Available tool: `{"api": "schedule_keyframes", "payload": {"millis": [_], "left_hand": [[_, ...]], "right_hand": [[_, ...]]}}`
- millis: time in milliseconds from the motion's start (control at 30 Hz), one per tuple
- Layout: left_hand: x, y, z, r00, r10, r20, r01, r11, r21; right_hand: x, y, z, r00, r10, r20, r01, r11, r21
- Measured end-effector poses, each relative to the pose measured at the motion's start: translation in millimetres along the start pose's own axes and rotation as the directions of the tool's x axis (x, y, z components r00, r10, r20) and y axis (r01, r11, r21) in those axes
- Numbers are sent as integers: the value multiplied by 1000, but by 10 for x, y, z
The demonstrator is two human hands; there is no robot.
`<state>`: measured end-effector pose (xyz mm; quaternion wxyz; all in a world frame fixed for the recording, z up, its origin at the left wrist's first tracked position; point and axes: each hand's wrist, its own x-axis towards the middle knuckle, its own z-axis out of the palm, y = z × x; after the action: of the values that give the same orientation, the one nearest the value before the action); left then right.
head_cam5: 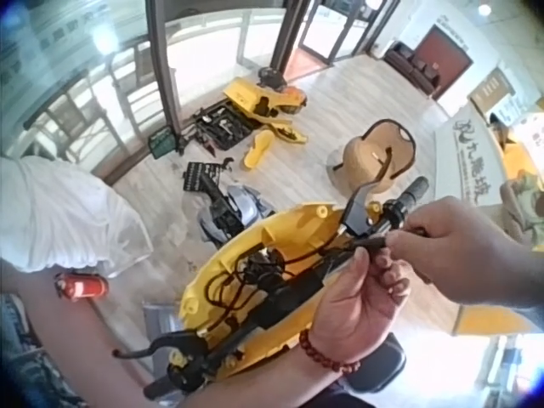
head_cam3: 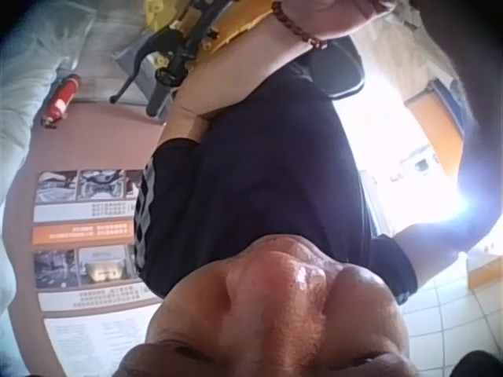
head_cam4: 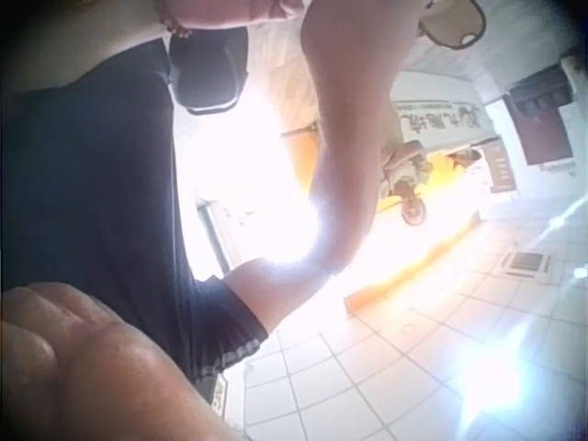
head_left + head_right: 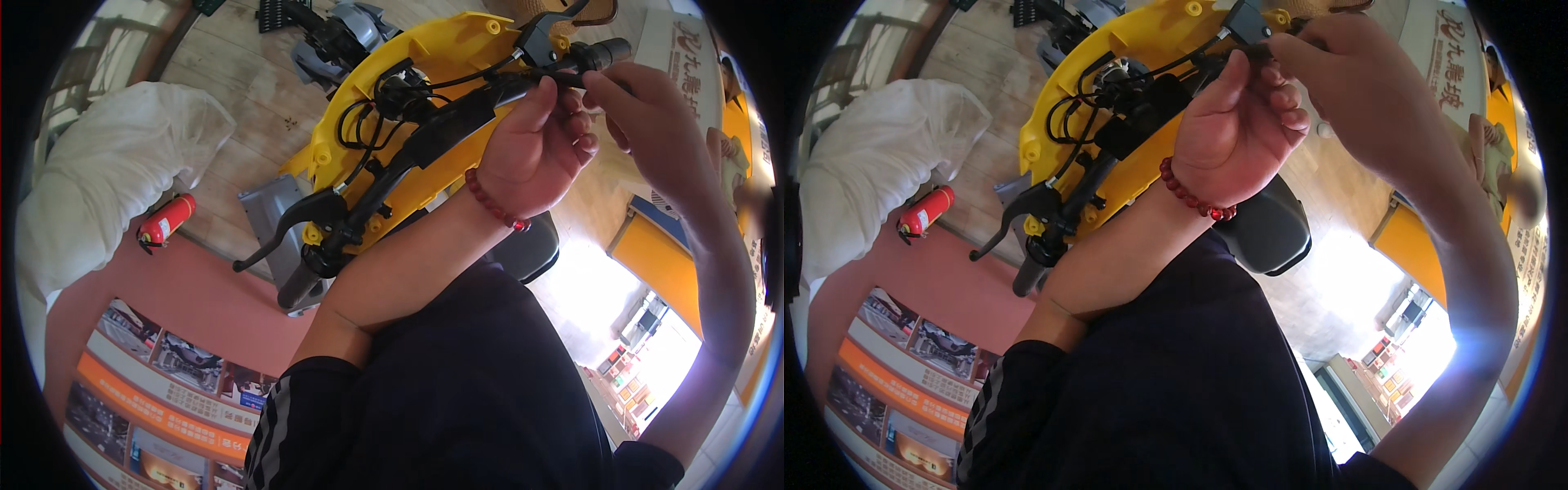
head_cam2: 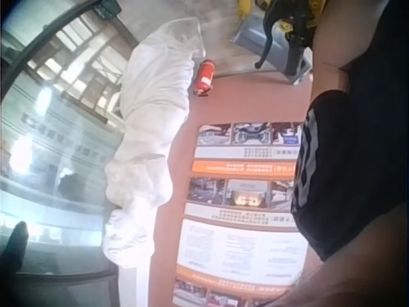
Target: Using a screwdriver and pliers to adjust or repair the handlebar components of a yellow motorcycle.
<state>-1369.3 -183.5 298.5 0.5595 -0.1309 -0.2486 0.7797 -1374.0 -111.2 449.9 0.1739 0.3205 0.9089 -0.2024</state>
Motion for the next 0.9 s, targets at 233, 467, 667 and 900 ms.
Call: {"api": "schedule_keyframes", "payload": {"millis": [233, 467, 667, 900], "left_hand": [[73, -24, -192, 992, 29, 122, -31, 999, 10], [26, -75, -19, 994, 83, -71, -73, 989, 130], [60, -68, -45, 989, 82, -120, -74, 995, 71], [40, -27, -41, 971, 130, -200, -117, 990, 73]], "right_hand": [[-85, 123, 76, 884, -453, -117, 369, 829, -419], [-66, 122, 11, 720, -648, 248, 554, 321, -768], [44, 234, 84, 689, -694, 211, 627, 424, -653], [-52, -125, -28, 966, 113, 232, -112, 994, -20]]}}
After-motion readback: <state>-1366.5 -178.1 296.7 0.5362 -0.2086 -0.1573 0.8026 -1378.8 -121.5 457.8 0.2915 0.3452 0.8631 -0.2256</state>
